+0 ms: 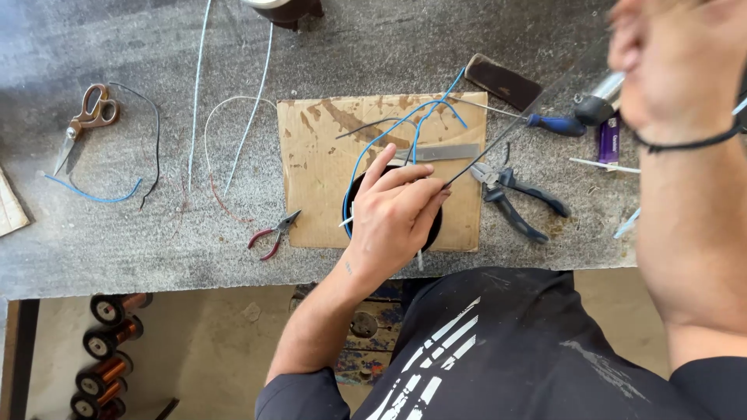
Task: Repairing an electric motor by stripping, insulating, and connecting stator wires at a workbench.
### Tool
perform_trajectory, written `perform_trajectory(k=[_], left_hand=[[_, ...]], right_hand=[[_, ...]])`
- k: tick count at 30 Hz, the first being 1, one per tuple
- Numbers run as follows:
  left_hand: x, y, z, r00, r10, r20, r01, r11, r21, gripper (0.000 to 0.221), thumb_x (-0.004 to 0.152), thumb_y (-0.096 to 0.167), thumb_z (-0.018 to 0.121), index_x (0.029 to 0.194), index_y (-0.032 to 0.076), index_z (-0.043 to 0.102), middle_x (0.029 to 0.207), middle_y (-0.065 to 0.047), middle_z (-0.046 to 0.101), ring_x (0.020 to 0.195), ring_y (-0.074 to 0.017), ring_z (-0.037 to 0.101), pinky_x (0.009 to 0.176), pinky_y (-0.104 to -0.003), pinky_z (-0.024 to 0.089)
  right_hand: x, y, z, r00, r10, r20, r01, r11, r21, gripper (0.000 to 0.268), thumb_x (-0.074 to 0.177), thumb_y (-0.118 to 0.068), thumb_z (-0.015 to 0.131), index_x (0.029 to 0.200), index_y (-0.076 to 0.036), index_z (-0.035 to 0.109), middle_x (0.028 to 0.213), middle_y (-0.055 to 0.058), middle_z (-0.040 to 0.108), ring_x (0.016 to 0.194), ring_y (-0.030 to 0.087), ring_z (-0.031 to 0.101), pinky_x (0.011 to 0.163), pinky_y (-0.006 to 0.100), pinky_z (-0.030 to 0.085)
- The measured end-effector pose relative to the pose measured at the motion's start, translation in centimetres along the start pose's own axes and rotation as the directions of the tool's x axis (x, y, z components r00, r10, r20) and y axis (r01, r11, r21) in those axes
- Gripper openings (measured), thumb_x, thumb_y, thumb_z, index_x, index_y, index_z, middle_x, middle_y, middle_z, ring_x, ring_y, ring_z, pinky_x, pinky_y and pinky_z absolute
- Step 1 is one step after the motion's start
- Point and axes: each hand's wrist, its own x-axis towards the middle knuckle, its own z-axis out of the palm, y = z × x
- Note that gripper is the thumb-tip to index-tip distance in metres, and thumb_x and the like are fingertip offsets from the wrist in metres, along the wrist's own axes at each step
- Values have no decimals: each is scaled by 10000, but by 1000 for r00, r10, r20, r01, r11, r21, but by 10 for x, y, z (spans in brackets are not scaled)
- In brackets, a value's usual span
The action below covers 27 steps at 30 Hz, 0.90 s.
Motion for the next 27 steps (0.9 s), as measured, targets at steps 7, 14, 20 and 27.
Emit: perform_trajectory(k=[7, 14, 20, 27], left_hand=[[4, 8, -4, 997, -67, -26, 69, 988, 136, 277, 1026, 182, 694, 1286, 90, 672, 937, -46, 793, 1125, -193, 725, 1221, -526, 377], [-2, 9, -3, 991, -117, -65, 127, 976, 178, 322, 1022, 107, 668, 1341, 74, 643, 1087, -65, 782, 1122, -171, 713, 1244, -497, 354], [-6, 17, -13, 996, -81, -25, 85, 957, 276, 304, 1065, 119, 653, 1364, 65, 634, 1047, -3, 788, 1200, -221, 693, 1235, -509, 348], [-61, 40, -15, 974, -207, -91, 226, 882, 415, 492, 1068, 472, 572, 1402, 111, 605, 1469, -102, 623, 1414, -305, 535, 1241, -583, 200]], right_hand=[[-60, -15, 36, 907, -316, 277, 344, 937, -58, 648, 1136, -644, 494, 1187, -9, 609, 912, 85, 619, 614, 120, 550, 471, 229, 367], [-137, 50, 52, 737, 153, 659, -119, 988, -97, 368, 1022, -283, 613, 1305, -47, 618, 1030, 108, 690, 758, 158, 676, 645, 248, 565], [-133, 53, 58, 644, -27, 765, -59, 995, 85, 441, 1011, -328, 649, 1316, -16, 595, 1060, 166, 719, 750, 211, 709, 685, 281, 594], [-136, 26, 87, 673, 127, 728, -121, 991, -61, 503, 927, -407, 700, 1244, -29, 600, 970, 81, 672, 734, 116, 652, 696, 201, 553]])
